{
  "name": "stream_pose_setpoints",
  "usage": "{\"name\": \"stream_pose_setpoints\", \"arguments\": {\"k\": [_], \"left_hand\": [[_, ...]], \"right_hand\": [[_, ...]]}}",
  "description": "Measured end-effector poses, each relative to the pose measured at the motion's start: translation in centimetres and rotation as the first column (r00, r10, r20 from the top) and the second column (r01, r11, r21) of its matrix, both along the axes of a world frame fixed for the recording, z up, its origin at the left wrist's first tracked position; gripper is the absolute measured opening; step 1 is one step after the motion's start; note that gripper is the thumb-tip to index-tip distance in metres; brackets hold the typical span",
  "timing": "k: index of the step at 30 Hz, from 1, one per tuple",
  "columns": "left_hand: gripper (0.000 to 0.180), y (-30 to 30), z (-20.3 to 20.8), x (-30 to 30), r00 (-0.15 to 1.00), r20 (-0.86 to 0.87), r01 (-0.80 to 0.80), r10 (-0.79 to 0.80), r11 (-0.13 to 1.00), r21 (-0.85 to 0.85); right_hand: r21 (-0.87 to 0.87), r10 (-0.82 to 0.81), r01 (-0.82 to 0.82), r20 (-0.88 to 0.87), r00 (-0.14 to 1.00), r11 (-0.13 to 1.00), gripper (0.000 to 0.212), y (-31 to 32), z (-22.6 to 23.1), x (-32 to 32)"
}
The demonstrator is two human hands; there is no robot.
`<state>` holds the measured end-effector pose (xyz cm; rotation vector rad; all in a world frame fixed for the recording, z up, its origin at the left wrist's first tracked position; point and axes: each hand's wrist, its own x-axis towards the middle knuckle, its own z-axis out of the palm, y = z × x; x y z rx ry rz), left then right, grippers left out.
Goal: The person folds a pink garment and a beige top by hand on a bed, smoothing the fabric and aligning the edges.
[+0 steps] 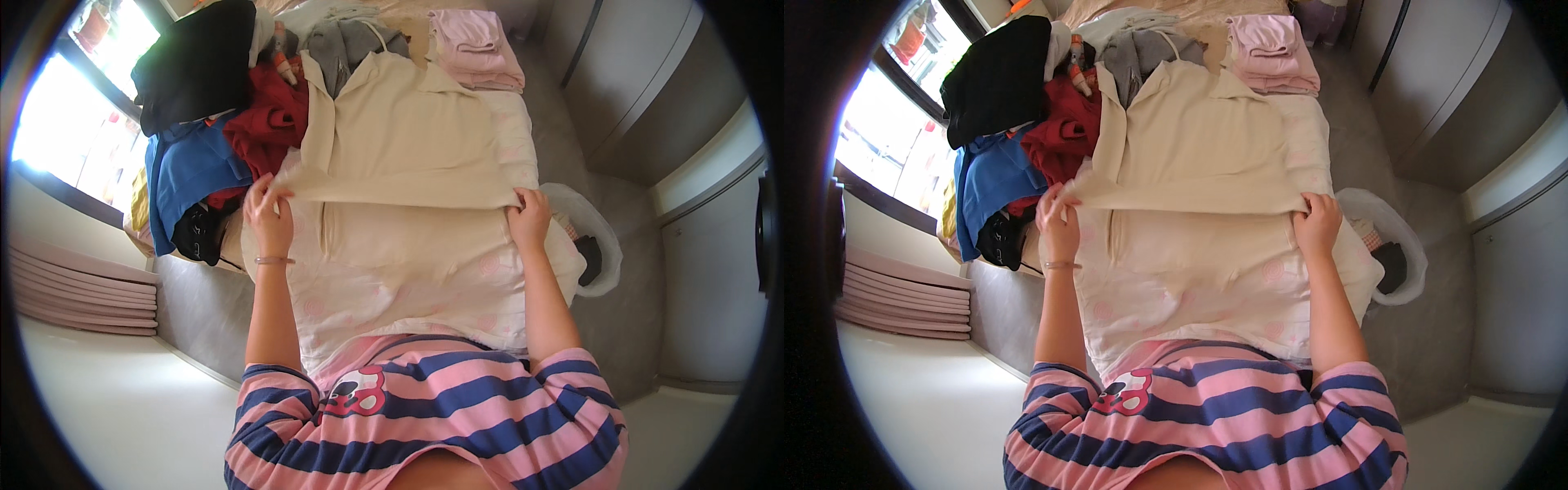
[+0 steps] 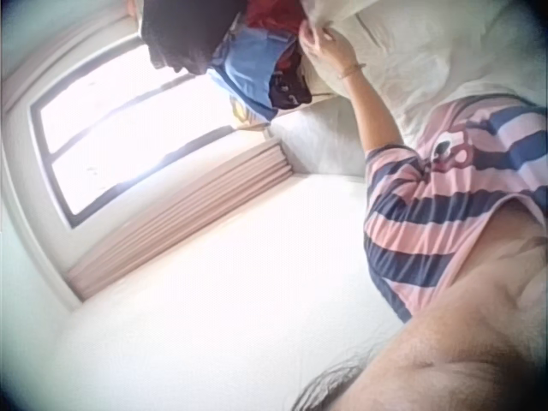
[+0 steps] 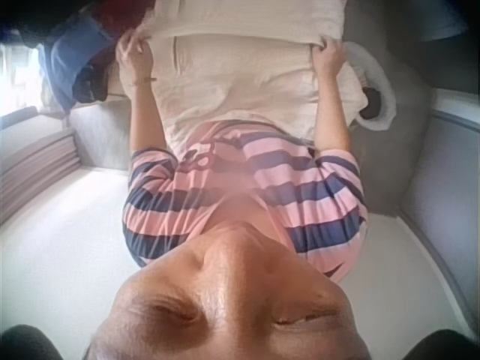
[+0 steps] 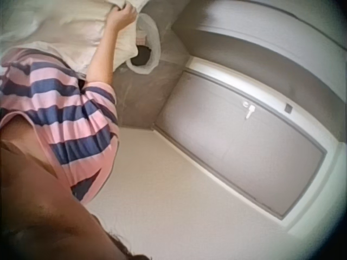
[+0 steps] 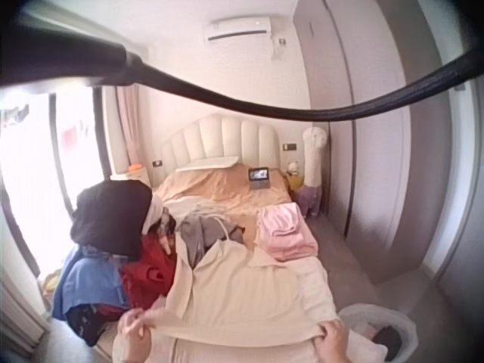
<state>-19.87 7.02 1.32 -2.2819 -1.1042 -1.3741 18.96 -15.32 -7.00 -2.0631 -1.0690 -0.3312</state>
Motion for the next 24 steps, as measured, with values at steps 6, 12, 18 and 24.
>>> {"name": "stream_pose_setpoints", "arguments": {"k": [6,12,18,24], "left_hand": [[0.017,0.2,-8.6,-5.0,0.883,0.467,0.373,0.034,0.553,-0.745],[0.042,0.8,-4.0,-0.6,0.879,0.429,0.305,0.208,0.447,-0.841],[0.038,2.3,-5.3,-0.8,0.922,0.298,0.227,0.248,0.277,-0.934],[0.029,3.2,-7.3,-1.9,0.874,0.444,0.361,0.199,0.346,-0.866]], "right_hand": [[0.018,0.024,-0.024,0.032,0.999,1.0,0.025,0.7,0.4,-0.4],[0.025,0.008,-0.008,-0.002,1.0,1.0,0.024,0.4,0.5,-0.3],[-0.026,0.005,-0.004,0.046,0.999,1.0,0.022,0.4,0.7,-0.3],[0.06,0.026,-0.02,-0.1,0.995,0.998,0.025,0.3,0.7,0.0]]}}
